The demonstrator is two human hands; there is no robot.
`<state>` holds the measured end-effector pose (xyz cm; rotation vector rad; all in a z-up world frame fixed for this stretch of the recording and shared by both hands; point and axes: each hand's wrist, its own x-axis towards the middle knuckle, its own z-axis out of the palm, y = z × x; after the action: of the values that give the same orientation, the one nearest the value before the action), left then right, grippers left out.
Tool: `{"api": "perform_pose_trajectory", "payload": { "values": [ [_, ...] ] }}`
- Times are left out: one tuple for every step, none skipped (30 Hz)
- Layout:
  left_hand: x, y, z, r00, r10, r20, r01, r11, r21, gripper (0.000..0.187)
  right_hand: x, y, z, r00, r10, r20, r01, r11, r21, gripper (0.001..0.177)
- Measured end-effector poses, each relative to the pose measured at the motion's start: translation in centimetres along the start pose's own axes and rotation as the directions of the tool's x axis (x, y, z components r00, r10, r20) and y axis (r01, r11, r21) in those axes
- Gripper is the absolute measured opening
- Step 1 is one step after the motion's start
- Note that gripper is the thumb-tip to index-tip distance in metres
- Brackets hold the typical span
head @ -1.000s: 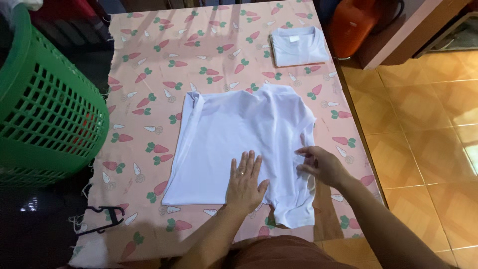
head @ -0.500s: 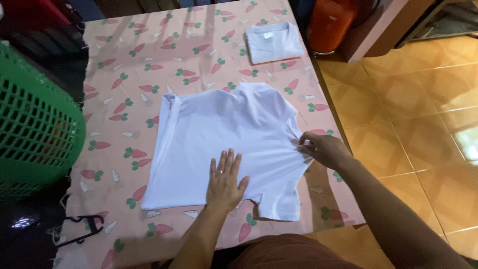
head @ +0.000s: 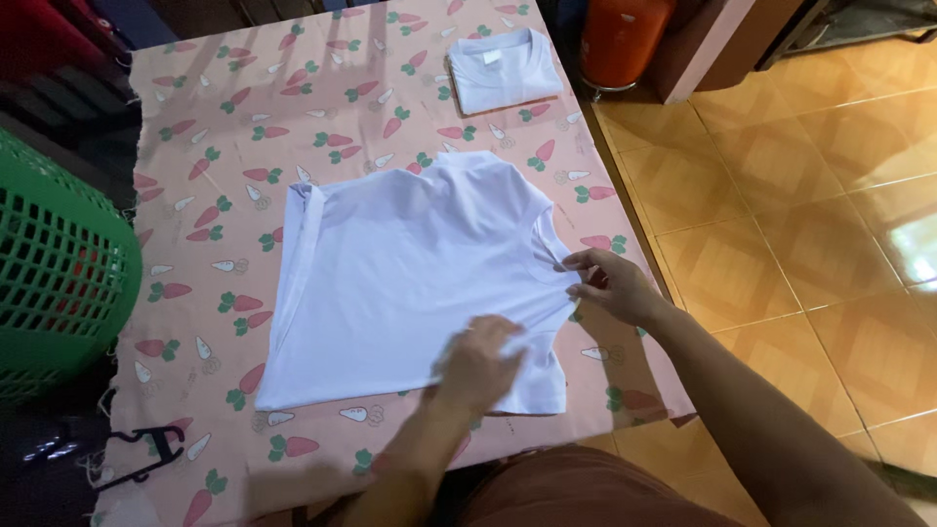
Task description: The person folds a white t-shirt on a table, smoothing and aligning the fabric, then folds it into a compact rectangle and places it aside. The person then retrieves another white t-shirt from a green laundry basket and begins to unfold and smooth it on the table.
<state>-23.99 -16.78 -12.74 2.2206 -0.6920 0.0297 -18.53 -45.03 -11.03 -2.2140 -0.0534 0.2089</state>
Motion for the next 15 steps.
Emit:
{"api": "perform_pose_trajectory", "payload": {
  "values": [
    [0.0,1.2,0.4,0.997,0.071,0.020,-0.071,0.997,-0.018,0.027,0.0,0.2,-0.1,1.000,0.030,0.004,-0.030,1.000,0.005,0.042],
    [0.1,2.5,0.9,0.983,0.002,0.185,-0.006,1.000,0.023,0.031,0.1,0.3,0.0,0.998,0.058,0.001,-0.058,0.998,0.028,0.040],
    [0.3,3.6,1.4,0.937,-0.074,0.341,0.052,0.996,0.073,0.036,0.2,0.5,0.0,0.996,0.085,-0.002,-0.085,0.995,0.050,0.038],
    [0.5,4.5,1.8,0.862,-0.153,0.483,0.100,0.986,0.134,0.041,0.5,0.6,0.1,0.994,0.111,-0.004,-0.110,0.991,0.073,0.036],
    [0.6,5.1,2.0,0.886,-0.156,0.436,0.098,0.983,0.152,0.043,0.6,0.8,0.1,0.992,0.123,-0.001,-0.123,0.990,0.064,0.034],
    [0.6,5.7,2.1,0.908,-0.158,0.389,0.097,0.981,0.170,0.046,0.8,0.9,0.1,0.991,0.136,0.002,-0.136,0.989,0.055,0.033],
    [0.6,6.1,2.4,0.927,-0.157,0.341,0.097,0.977,0.188,0.048,1.0,1.1,0.2,0.989,0.148,0.005,-0.148,0.988,0.046,0.031],
    [1.1,6.3,2.8,0.882,-0.226,0.414,0.147,0.966,0.214,0.040,1.2,1.3,0.3,0.985,0.174,0.009,-0.174,0.985,0.013,0.028],
    [1.7,6.3,3.1,0.826,-0.292,0.482,0.194,0.950,0.243,0.032,1.4,1.5,0.4,0.980,0.199,0.013,-0.199,0.980,-0.021,0.026],
    [1.9,6.3,3.3,0.761,-0.354,0.544,0.237,0.932,0.274,0.024,1.5,1.7,0.3,0.974,0.225,0.017,-0.224,0.973,-0.057,0.024],
    [1.7,6.2,3.3,0.772,-0.263,0.578,0.204,0.965,0.167,0.021,1.6,1.9,0.2,0.980,0.196,0.012,-0.196,0.980,-0.038,0.022],
    [1.2,6.0,3.1,0.781,-0.171,0.600,0.171,0.984,0.059,0.018,1.7,2.0,0.2,0.986,0.167,0.007,-0.167,0.986,-0.018,0.020],
    [0.8,5.8,3.0,0.788,-0.077,0.611,0.136,0.989,-0.051,0.016,1.8,2.1,0.2,0.990,0.138,0.002,-0.138,0.990,0.002,0.018],
    [0.8,5.6,3.0,0.788,-0.072,0.612,0.128,0.991,-0.048,0.016,1.9,2.1,0.3,0.992,0.129,-0.003,-0.128,0.991,0.036,0.018],
    [0.8,5.5,3.1,0.788,-0.068,0.612,0.120,0.992,-0.044,0.017,1.9,2.1,0.5,0.993,0.120,-0.009,-0.119,0.990,0.070,0.018]
  ]
}}
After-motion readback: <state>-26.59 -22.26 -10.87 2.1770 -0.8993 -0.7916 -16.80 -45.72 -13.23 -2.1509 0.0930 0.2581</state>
